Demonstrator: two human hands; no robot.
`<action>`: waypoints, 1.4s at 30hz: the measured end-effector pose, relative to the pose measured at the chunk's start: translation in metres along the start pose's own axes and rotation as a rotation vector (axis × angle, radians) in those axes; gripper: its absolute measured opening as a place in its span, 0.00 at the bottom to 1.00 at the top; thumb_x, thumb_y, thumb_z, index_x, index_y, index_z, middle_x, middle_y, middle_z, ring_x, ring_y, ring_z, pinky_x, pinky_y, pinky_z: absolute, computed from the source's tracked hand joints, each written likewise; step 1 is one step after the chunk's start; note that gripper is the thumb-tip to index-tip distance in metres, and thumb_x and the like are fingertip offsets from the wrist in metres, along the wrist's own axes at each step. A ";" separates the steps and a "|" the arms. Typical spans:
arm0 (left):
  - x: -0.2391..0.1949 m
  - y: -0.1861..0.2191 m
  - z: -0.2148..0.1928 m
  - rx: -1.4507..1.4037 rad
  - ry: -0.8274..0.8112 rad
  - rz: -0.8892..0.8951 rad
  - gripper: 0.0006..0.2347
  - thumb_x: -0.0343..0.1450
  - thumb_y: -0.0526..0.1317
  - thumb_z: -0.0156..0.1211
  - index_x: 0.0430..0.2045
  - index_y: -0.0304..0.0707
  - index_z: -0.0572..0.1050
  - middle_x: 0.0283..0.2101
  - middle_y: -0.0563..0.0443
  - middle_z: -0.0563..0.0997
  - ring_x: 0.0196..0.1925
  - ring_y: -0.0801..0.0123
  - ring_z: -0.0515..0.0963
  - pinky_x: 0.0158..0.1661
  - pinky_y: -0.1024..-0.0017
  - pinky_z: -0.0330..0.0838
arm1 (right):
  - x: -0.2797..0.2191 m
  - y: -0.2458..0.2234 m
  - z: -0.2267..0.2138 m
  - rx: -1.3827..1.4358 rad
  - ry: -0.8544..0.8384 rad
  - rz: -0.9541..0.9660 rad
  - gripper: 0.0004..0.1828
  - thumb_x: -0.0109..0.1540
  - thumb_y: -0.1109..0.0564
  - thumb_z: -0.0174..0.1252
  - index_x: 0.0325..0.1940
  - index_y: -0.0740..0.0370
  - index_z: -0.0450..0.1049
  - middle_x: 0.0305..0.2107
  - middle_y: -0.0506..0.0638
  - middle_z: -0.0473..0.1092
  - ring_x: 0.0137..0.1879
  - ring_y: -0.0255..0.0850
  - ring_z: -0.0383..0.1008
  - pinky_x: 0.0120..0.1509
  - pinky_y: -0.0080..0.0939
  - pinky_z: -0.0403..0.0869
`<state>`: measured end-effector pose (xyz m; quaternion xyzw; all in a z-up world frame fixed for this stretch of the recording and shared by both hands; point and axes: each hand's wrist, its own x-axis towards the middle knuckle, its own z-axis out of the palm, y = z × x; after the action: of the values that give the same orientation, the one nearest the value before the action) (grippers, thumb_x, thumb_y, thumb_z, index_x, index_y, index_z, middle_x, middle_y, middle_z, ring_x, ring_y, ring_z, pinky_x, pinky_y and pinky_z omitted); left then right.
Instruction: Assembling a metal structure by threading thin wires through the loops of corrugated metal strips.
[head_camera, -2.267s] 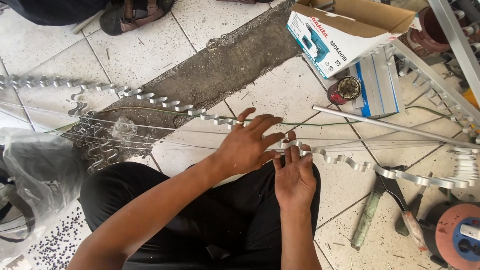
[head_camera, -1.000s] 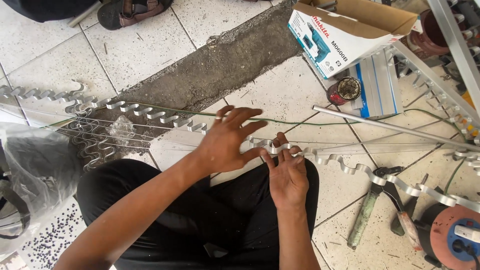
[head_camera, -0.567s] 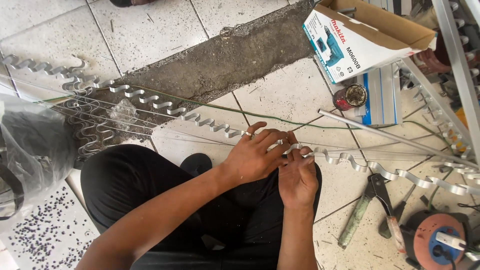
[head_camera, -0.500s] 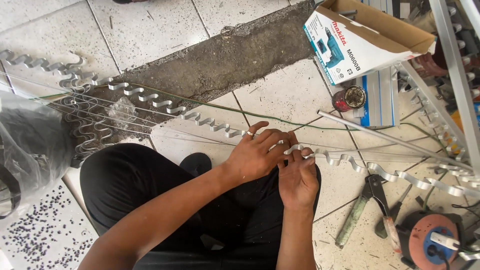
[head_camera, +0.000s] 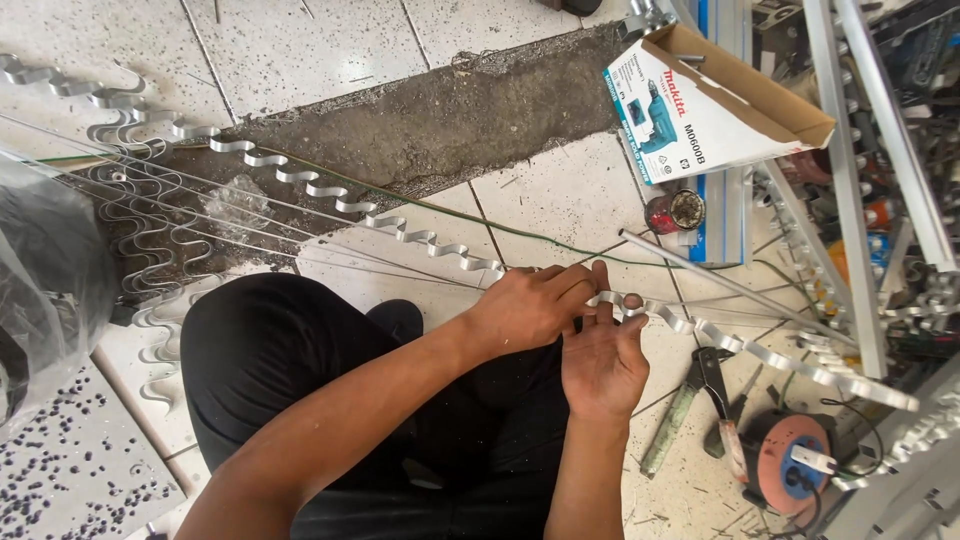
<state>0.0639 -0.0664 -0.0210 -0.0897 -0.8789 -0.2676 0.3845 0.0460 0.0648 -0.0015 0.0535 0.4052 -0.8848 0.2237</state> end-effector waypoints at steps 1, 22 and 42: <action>-0.001 0.001 0.002 -0.005 0.009 0.000 0.09 0.74 0.42 0.47 0.26 0.38 0.68 0.29 0.53 0.69 0.27 0.62 0.78 0.24 0.70 0.73 | -0.001 -0.002 0.003 -0.009 -0.001 -0.005 0.12 0.65 0.42 0.45 0.48 0.45 0.65 0.29 0.38 0.55 0.47 0.35 0.64 0.52 0.42 0.62; 0.006 0.003 -0.031 -0.514 -0.561 -0.362 0.08 0.69 0.40 0.57 0.38 0.40 0.70 0.32 0.39 0.80 0.36 0.39 0.79 0.36 0.46 0.72 | -0.016 0.011 -0.019 -0.445 0.218 -0.400 0.20 0.65 0.49 0.53 0.49 0.69 0.72 0.46 0.64 0.70 0.54 0.54 0.73 0.51 0.56 0.77; 0.003 -0.028 -0.021 -0.736 -1.058 -0.814 0.09 0.60 0.38 0.72 0.26 0.34 0.79 0.18 0.48 0.77 0.25 0.67 0.74 0.36 0.69 0.67 | -0.059 0.023 -0.033 -0.028 0.193 -0.072 0.31 0.66 0.40 0.46 0.62 0.67 0.65 0.54 0.63 0.68 0.61 0.53 0.68 0.64 0.56 0.67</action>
<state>0.0644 -0.1017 -0.0185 0.0026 -0.7640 -0.5853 -0.2716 0.1063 0.0967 -0.0233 0.1206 0.4387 -0.8774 0.1523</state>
